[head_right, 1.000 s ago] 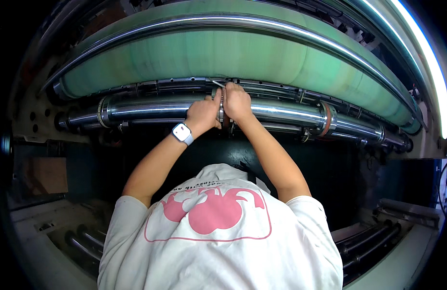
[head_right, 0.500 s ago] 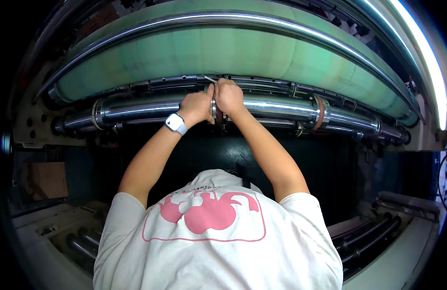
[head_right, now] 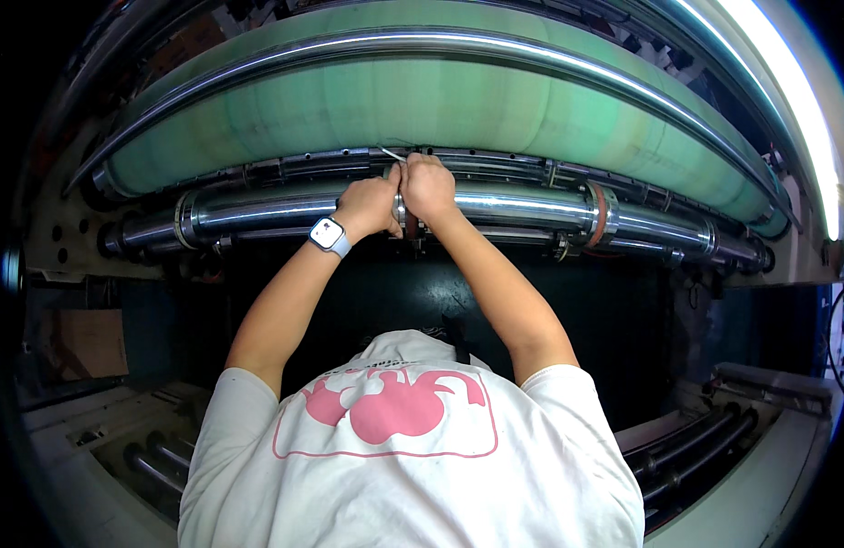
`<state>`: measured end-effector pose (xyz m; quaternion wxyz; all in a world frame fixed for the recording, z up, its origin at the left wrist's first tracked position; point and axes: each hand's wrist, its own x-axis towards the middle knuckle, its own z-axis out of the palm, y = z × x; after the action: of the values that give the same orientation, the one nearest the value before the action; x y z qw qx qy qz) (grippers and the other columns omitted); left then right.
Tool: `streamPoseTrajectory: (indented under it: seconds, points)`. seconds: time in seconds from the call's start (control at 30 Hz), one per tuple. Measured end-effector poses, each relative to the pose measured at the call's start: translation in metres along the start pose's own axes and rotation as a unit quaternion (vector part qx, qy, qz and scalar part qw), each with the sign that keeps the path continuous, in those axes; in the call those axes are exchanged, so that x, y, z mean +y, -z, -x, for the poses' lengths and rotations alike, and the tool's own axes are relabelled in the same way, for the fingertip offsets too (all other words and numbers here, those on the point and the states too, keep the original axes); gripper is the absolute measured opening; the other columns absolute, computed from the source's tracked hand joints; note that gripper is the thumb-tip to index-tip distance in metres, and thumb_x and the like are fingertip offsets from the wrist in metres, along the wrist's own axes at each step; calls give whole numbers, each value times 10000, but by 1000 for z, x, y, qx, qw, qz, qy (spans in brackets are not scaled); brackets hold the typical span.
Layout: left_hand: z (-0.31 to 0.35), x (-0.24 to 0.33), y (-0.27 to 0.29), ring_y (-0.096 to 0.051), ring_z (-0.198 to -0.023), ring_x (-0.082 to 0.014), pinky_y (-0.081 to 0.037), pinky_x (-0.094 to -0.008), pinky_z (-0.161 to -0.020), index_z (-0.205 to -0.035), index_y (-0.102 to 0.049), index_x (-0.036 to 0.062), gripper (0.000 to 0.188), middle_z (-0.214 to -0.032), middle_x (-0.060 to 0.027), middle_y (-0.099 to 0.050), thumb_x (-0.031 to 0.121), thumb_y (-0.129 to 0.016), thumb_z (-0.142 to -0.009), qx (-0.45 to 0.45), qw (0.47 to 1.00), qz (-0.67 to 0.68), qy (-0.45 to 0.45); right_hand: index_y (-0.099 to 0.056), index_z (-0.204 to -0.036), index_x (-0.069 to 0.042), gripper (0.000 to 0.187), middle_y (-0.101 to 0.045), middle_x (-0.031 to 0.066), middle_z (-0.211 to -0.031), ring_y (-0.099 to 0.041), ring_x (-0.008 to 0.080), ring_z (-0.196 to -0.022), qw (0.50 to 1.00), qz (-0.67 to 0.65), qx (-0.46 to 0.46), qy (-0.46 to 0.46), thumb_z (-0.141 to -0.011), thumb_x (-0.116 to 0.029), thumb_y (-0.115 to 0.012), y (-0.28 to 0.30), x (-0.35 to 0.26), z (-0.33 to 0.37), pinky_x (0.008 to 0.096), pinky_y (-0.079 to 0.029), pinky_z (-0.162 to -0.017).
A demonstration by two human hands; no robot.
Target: The person measures the length of several large, curved metal pipes using a tape measure and a pen. They mark specific points on the pipes and adjust the tape measure to ensure accurate readings. The person also uses a small green tool to assist with the measurements.
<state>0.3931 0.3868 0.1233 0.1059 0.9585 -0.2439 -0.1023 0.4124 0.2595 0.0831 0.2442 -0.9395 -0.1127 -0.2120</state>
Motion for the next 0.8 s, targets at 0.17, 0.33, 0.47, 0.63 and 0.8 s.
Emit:
streamPoseTrajectory:
  seconds: [0.17,0.33,0.47,0.63,0.8]
  points:
    - [8,6,-8,-598,-808,-324,-492,-385,-674,-1264,-289,-39,1005,-883,-184,-591,269,-814,-464,25,999,-14,16,-523,-703,-27,145,-572,139,-719,-562,312,-729,998,2,45,36,-776,-153,-517,-1,0,8,400,-464,-640]
    - [8,5,-5,-598,-807,-324,-493,-388,-669,-1264,-289,-32,995,-890,-189,-586,271,-811,-473,19,1000,0,13,-521,-738,-21,146,-571,145,-739,-554,322,-740,999,-4,34,35,-792,-156,-512,-2,3,7,406,-455,-632]
    - [7,2,-10,-597,-813,-325,-494,-386,-670,-1267,-278,-30,1006,-895,-192,-583,280,-812,-474,23,1000,-1,6,-515,-752,-18,158,-567,149,-741,-548,328,-745,999,-8,33,41,-808,-166,-507,-3,4,8,412,-448,-631]
    - [9,-1,-9,-597,-798,-331,-489,-392,-664,-1299,-239,-11,1040,-889,-185,-584,319,-805,-491,37,999,-7,-14,-514,-774,-19,160,-563,154,-766,-540,347,-761,999,-24,0,34,-818,-172,-502,2,8,7,422,-444,-649]
    - [17,-14,-5,-590,-798,-349,-474,-399,-671,-1341,-184,30,1060,-912,-192,-588,332,-791,-526,10,1000,16,-23,-520,-812,-30,176,-561,156,-857,-541,357,-786,993,-70,-6,95,-836,-203,-502,40,26,0,435,-447,-666]
